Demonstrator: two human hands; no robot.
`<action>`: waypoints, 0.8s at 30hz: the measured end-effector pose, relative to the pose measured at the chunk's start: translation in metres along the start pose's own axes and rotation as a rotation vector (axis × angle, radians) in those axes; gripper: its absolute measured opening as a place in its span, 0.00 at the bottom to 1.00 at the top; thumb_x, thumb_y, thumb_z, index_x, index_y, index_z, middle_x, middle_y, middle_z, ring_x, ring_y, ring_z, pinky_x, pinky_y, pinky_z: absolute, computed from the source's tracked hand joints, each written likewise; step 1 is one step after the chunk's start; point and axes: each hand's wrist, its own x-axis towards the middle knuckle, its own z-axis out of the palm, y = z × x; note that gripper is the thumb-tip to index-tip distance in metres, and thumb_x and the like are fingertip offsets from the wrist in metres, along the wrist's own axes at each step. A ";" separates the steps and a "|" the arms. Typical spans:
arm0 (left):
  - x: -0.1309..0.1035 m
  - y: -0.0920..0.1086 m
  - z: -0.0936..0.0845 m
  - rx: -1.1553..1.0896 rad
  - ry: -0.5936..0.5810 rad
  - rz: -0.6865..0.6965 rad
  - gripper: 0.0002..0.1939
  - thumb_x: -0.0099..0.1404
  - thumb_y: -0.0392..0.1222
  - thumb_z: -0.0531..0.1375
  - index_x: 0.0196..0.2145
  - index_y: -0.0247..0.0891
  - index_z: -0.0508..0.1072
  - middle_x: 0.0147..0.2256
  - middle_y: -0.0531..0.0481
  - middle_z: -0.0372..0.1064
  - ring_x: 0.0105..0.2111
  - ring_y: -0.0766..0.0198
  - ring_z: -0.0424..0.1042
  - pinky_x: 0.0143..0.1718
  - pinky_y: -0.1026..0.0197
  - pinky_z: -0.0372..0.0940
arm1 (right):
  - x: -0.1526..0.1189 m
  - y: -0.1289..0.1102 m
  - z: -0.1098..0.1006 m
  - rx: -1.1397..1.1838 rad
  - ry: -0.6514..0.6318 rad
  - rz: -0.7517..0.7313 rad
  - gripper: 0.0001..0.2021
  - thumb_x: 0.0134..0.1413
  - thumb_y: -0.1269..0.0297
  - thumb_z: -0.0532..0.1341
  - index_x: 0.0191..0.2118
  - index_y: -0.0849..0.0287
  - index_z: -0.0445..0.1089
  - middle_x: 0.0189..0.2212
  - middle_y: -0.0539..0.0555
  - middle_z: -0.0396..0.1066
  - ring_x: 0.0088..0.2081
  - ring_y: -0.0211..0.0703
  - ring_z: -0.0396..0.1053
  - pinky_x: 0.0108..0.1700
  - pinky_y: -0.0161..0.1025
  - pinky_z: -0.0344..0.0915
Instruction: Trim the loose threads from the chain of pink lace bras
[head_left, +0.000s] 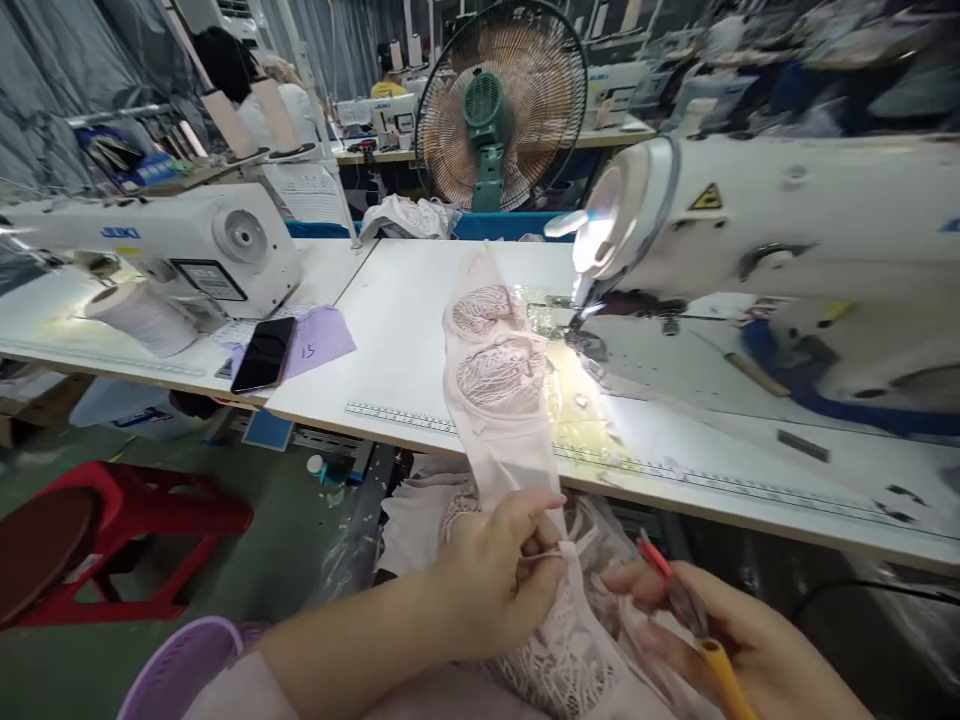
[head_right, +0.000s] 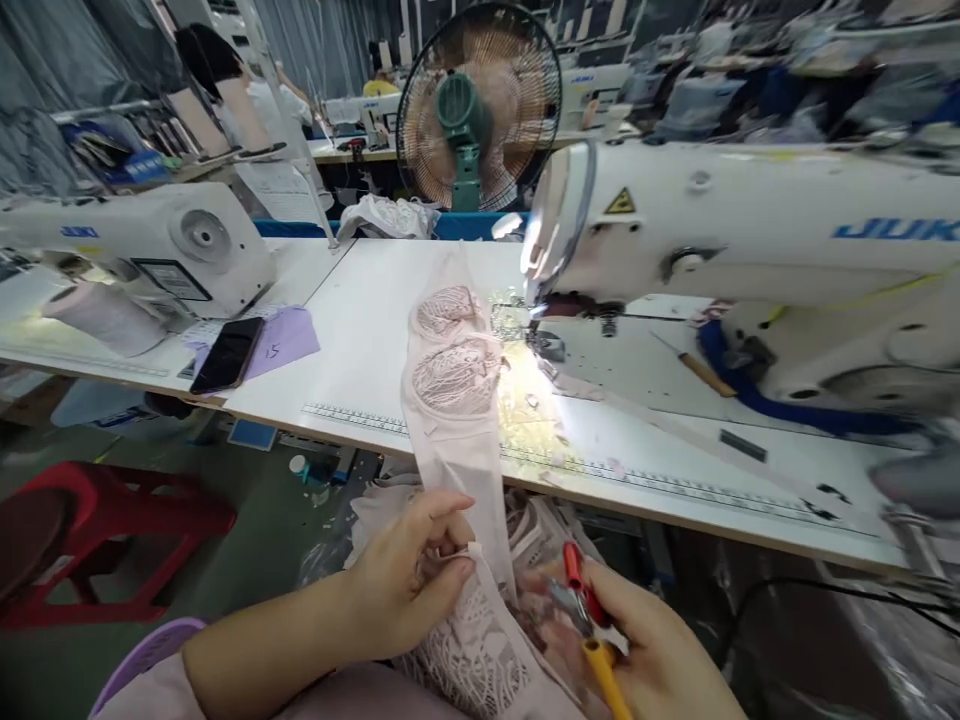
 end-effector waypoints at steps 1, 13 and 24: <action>0.002 0.001 0.003 -0.002 -0.013 0.001 0.29 0.63 0.29 0.53 0.59 0.45 0.50 0.31 0.53 0.65 0.24 0.69 0.63 0.25 0.67 0.60 | 0.004 -0.009 -0.003 0.000 0.048 -0.072 0.07 0.50 0.59 0.67 0.33 0.56 0.73 0.36 0.57 0.77 0.40 0.54 0.75 0.41 0.40 0.74; 0.003 0.004 0.015 -0.200 -0.058 -0.380 0.17 0.61 0.38 0.57 0.48 0.33 0.64 0.25 0.55 0.61 0.22 0.68 0.60 0.22 0.65 0.55 | 0.030 -0.042 0.020 0.062 0.157 -0.318 0.04 0.54 0.64 0.64 0.33 0.53 0.67 0.27 0.48 0.69 0.28 0.40 0.68 0.33 0.36 0.71; 0.013 0.005 0.020 -0.542 -0.050 -0.790 0.10 0.51 0.45 0.59 0.20 0.38 0.63 0.15 0.59 0.52 0.16 0.73 0.49 0.18 0.66 0.45 | 0.030 -0.029 0.017 0.066 0.082 -0.211 0.14 0.55 0.49 0.63 0.36 0.56 0.68 0.29 0.52 0.69 0.30 0.44 0.69 0.36 0.41 0.70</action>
